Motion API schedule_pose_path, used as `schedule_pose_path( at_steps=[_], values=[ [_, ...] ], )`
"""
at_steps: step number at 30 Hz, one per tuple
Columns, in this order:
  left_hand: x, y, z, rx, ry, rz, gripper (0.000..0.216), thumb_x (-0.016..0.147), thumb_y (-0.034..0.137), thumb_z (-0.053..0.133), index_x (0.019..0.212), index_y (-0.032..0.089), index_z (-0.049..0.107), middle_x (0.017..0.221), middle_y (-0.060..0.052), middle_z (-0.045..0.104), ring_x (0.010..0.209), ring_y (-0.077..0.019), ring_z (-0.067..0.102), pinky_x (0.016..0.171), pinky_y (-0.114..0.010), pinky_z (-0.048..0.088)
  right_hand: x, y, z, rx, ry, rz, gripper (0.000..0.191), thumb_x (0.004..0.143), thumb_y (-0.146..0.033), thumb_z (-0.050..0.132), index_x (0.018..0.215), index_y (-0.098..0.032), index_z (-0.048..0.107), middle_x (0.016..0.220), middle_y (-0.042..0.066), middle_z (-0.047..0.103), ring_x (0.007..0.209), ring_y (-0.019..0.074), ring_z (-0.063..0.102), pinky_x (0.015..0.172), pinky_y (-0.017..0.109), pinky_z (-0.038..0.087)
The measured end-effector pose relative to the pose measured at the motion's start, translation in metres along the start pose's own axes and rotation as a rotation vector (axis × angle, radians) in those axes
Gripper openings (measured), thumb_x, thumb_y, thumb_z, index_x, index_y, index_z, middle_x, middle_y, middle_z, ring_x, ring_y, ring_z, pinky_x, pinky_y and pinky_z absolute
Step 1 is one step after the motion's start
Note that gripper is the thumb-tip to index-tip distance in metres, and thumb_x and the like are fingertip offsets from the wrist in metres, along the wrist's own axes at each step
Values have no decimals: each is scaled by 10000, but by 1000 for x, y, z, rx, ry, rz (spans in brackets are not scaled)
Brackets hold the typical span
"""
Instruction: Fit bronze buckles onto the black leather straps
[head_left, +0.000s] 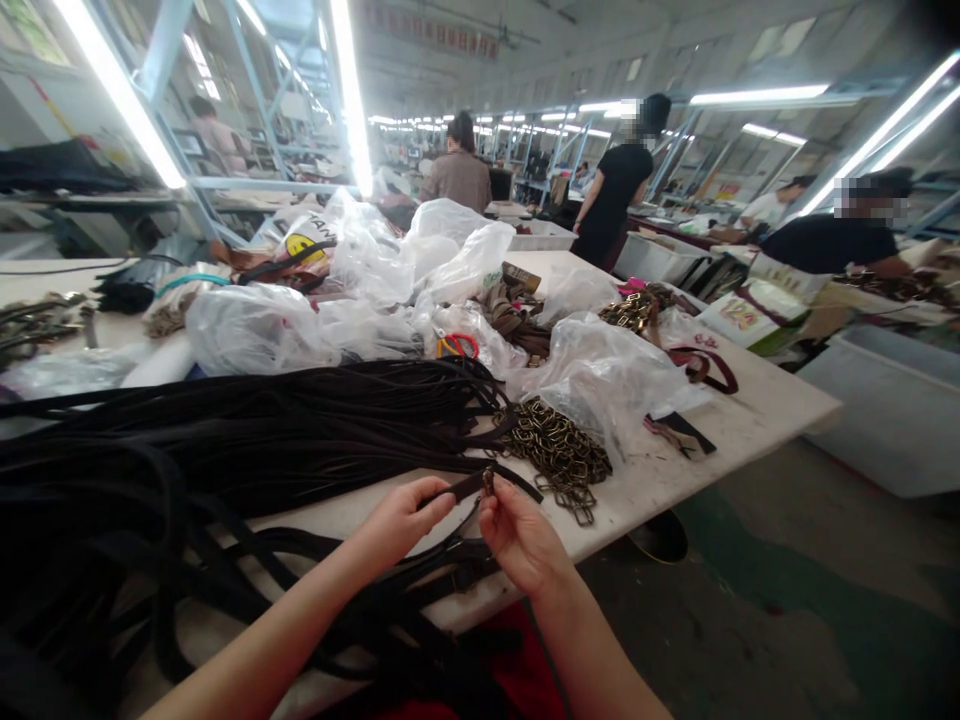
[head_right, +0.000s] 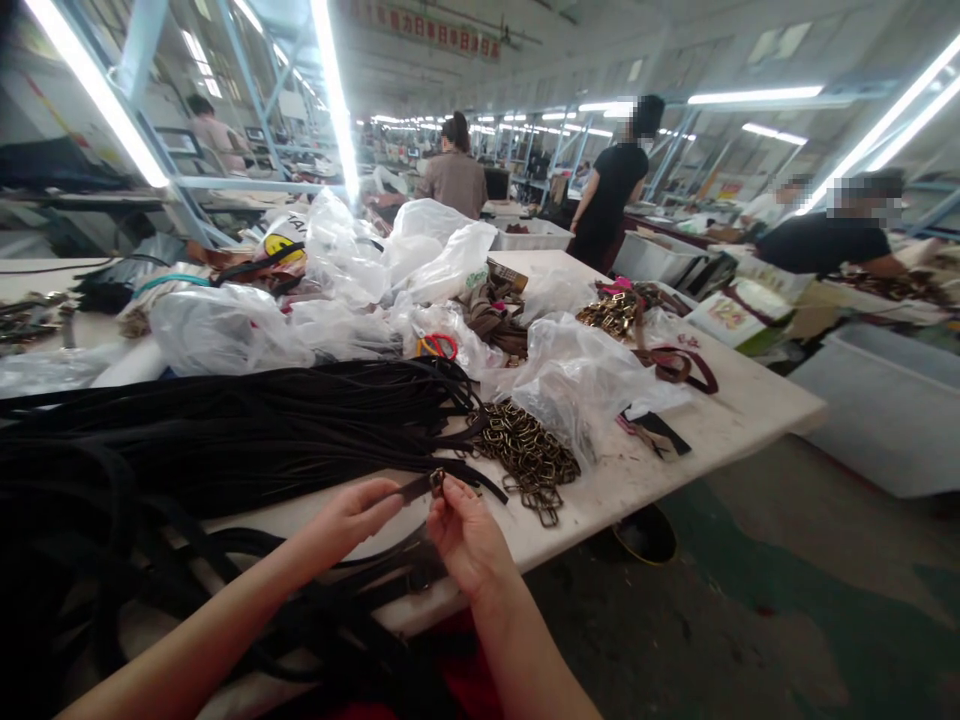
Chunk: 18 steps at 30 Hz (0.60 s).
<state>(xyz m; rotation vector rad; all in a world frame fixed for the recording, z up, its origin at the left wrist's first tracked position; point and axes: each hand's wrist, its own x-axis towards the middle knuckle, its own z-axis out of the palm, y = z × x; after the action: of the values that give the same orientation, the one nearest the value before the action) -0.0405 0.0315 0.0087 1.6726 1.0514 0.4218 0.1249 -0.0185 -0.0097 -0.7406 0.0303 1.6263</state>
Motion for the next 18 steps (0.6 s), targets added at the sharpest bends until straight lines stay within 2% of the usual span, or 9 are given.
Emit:
schedule_pose_path(
  at_steps=[4, 7, 11, 14, 16, 18],
  values=[
    [-3, 5, -3, -13, -129, -13, 355, 768, 487, 451, 802, 152, 563, 573, 53, 390, 507, -78, 336, 447, -180, 275, -3, 2, -4, 39, -20, 101, 173, 631, -131, 738, 753, -142, 615, 667, -21, 637, 521, 37, 569, 495, 105, 498],
    [-5, 11, -5, 31, -161, 41, 336, 785, 461, 443, 815, 155, 579, 606, 40, 452, 539, -85, 373, 479, -183, 305, -6, 5, -6, -32, -70, 142, 199, 614, -122, 746, 753, -136, 605, 645, -28, 623, 519, 41, 567, 501, 112, 499],
    [-8, 15, 1, 95, -56, 137, 309, 832, 413, 397, 948, 168, 546, 751, 5, 567, 651, -113, 478, 593, -206, 392, -10, 12, -4, -163, -58, 123, 224, 601, -144, 752, 767, -139, 602, 649, -31, 616, 508, 41, 555, 497, 125, 489],
    [-7, 12, 9, 147, 25, 203, 289, 828, 358, 444, 1058, 200, 520, 907, -22, 604, 803, -146, 534, 737, -253, 422, -12, 16, -2, -308, -85, 34, 243, 608, -194, 751, 797, -132, 610, 661, -21, 610, 535, 49, 553, 510, 133, 474],
    [-5, 9, 12, 207, 61, 289, 276, 821, 311, 474, 1073, 224, 546, 968, -33, 598, 879, -159, 533, 803, -271, 411, -11, 18, -2, -402, -114, -14, 242, 610, -212, 748, 790, -127, 610, 642, -21, 595, 540, 52, 541, 521, 140, 461],
    [-3, 7, 13, 269, 98, 376, 222, 820, 285, 484, 998, 228, 603, 935, -40, 584, 875, -160, 528, 797, -269, 410, -8, 18, -4, -436, -108, -36, 233, 601, -218, 750, 754, -128, 598, 618, -28, 576, 534, 51, 526, 527, 146, 451]
  ],
)
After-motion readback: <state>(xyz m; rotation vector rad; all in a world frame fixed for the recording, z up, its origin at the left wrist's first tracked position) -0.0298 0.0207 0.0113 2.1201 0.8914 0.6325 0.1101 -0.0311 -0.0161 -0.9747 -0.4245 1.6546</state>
